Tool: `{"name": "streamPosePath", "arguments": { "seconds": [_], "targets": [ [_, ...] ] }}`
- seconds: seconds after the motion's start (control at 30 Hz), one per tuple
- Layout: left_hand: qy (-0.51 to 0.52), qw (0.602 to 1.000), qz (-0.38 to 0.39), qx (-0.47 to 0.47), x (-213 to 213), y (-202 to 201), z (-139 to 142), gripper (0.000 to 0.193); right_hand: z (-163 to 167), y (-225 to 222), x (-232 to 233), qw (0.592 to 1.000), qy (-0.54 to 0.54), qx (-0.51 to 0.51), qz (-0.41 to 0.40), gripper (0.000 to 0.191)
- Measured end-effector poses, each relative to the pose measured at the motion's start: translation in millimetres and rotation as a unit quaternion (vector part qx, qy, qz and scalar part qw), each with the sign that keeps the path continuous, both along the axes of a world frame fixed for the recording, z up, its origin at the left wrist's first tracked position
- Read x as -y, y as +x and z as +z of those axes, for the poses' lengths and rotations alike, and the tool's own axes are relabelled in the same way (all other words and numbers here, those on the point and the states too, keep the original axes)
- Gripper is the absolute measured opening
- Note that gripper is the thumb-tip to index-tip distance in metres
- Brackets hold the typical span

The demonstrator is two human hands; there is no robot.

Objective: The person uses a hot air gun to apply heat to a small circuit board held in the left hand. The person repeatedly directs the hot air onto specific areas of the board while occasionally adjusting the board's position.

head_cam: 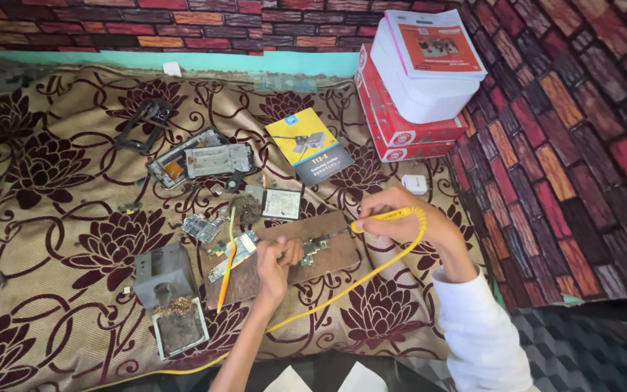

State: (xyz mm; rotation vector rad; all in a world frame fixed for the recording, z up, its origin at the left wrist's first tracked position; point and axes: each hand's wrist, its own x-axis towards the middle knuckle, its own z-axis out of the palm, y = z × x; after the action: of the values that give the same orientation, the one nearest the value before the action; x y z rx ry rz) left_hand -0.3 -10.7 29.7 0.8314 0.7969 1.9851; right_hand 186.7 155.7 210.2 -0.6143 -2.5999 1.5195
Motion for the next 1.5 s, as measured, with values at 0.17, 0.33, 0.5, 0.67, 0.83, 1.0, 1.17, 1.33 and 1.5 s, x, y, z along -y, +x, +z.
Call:
{"name": "streamPosePath", "arguments": {
  "seconds": [0.17,0.33,0.5,0.67,0.83,1.0,1.17,1.33,1.5],
  "targets": [
    [-0.002,1.000,0.008,-0.017,2.2,0.6,1.2,0.046,10.4,-9.9,-14.8,0.996,0.029,-0.002,0.082,0.021],
    [-0.012,1.000,0.012,-0.023,4.3,1.0,4.1,0.047,2.5,-15.9,-17.8,0.998,0.051,0.021,0.044,0.022],
    [-0.016,0.999,0.015,-0.035,6.2,0.9,6.9,0.046,-7.2,-12.0,-14.9,0.999,-0.013,0.018,-0.035,0.024],
    [-0.001,1.000,0.014,-0.028,4.9,0.8,6.9,0.046,-7.0,-6.1,-13.5,1.000,0.017,-0.007,-0.004,0.023],
    [-0.008,1.000,0.014,-0.013,5.8,2.4,4.7,0.045,-0.4,1.0,-10.9,0.998,0.048,0.001,-0.027,0.020],
    [-0.006,1.000,0.014,-0.019,5.8,1.8,0.6,0.046,-1.3,-4.1,-6.3,0.999,0.027,-0.030,-0.001,0.022],
    [-0.027,0.999,0.011,-0.027,7.9,6.8,-1.2,0.044,0.6,-23.7,-6.1,0.996,0.054,-0.066,0.027,0.026],
    [-0.051,0.988,0.047,-0.136,13.2,14.4,9.0,0.042,-0.4,-51.1,-4.0,0.995,0.057,-0.062,0.057,0.023],
    [-0.030,0.984,0.035,-0.173,17.4,16.7,20.8,0.040,-5.5,-69.2,-0.7,0.996,0.005,-0.077,0.038,0.023]
  ]
}}
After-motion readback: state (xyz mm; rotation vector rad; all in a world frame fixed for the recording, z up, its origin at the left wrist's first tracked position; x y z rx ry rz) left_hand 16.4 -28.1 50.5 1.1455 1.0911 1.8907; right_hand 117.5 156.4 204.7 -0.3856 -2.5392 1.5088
